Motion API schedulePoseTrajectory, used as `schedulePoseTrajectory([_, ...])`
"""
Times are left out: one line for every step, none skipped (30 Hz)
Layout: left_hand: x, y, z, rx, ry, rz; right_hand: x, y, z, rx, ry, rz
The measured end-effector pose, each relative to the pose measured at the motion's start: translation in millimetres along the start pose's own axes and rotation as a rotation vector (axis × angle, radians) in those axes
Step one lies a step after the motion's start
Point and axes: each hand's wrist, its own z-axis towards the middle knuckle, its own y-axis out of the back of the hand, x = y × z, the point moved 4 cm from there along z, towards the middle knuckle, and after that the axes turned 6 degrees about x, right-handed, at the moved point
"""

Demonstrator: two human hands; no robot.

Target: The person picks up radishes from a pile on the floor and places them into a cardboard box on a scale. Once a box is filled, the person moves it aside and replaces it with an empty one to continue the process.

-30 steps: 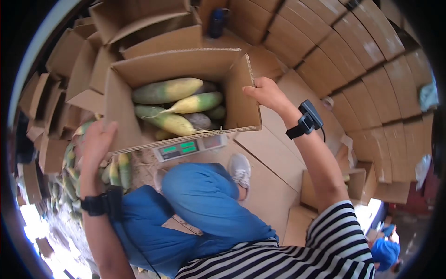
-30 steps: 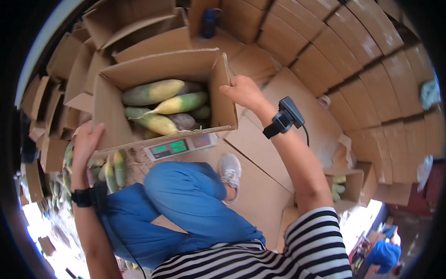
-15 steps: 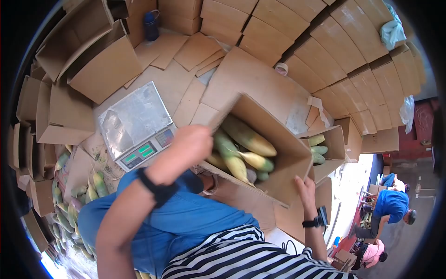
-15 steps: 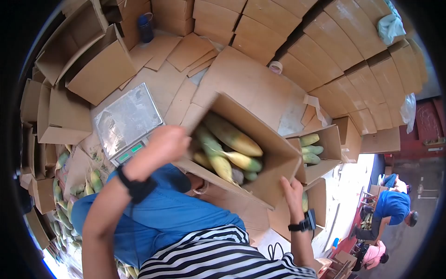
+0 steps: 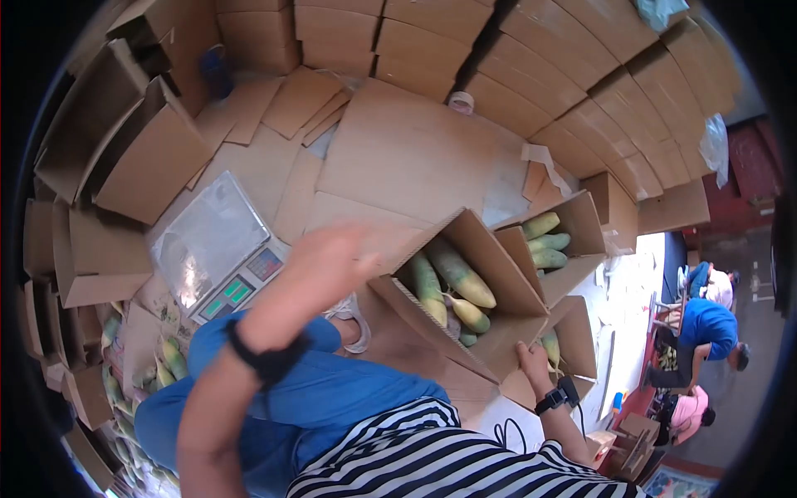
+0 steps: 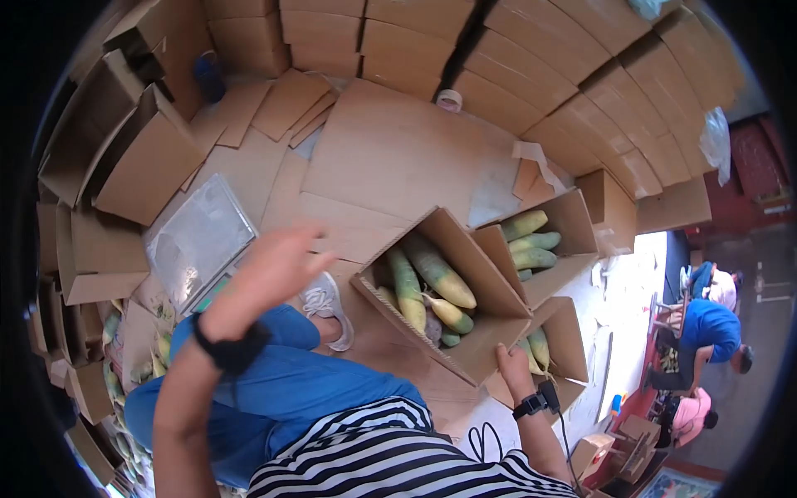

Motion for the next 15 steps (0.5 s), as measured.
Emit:
schedulePoseTrajectory([9,16,-17,-0.032,0.034,0.009,0,5,1,-0.012,-0.007,0.007])
schedulePoseTrajectory([16,32,-36,-0.032,0.105,0.0,-1,7,3,0.026,-0.043,-0.076])
schedulePoseTrajectory([21,48,-56,-0.032,0.177,-0.005,-1,7,4,0.066,-0.079,-0.157])
schedulePoseTrajectory([27,60,-78,-0.051,0.201,0.018,1,8,6,0.108,-0.112,-0.236])
schedulePoseTrajectory([31,71,-99,-0.073,0.23,0.041,10,13,5,0.105,-0.11,-0.225])
schedulePoseTrajectory([32,83,-119,-0.064,0.304,0.058,29,21,-2,0.16,-0.048,-0.546])
schedulePoseTrajectory([35,94,-139,-0.058,0.384,0.075,51,27,-9,0.214,0.024,-0.871])
schedulePoseTrajectory([42,103,-162,-0.066,0.441,0.11,85,32,-16,0.117,0.144,-0.926])
schedulePoseTrajectory([50,109,-186,-0.075,0.502,0.144,124,33,-25,0.021,0.268,-0.977])
schedulePoseTrajectory([56,112,-207,-0.086,0.521,0.153,165,32,-33,-0.046,0.423,-0.845])
schedulePoseTrajectory([62,118,-230,-0.167,0.588,0.14,202,28,-39,-0.109,0.576,-0.707])
schedulePoseTrajectory([67,123,-254,-0.253,0.654,0.126,231,19,-41,-0.151,0.77,-0.591])
schedulePoseTrajectory([74,124,-277,-0.309,0.732,0.151,251,10,-39,-0.109,0.798,-0.519])
schedulePoseTrajectory([79,121,-299,-0.328,0.756,0.158,266,2,-31,-0.099,0.827,-0.52])
schedulePoseTrajectory([82,118,-321,-0.316,0.817,0.277,281,-6,-23,-0.177,0.953,-0.478])
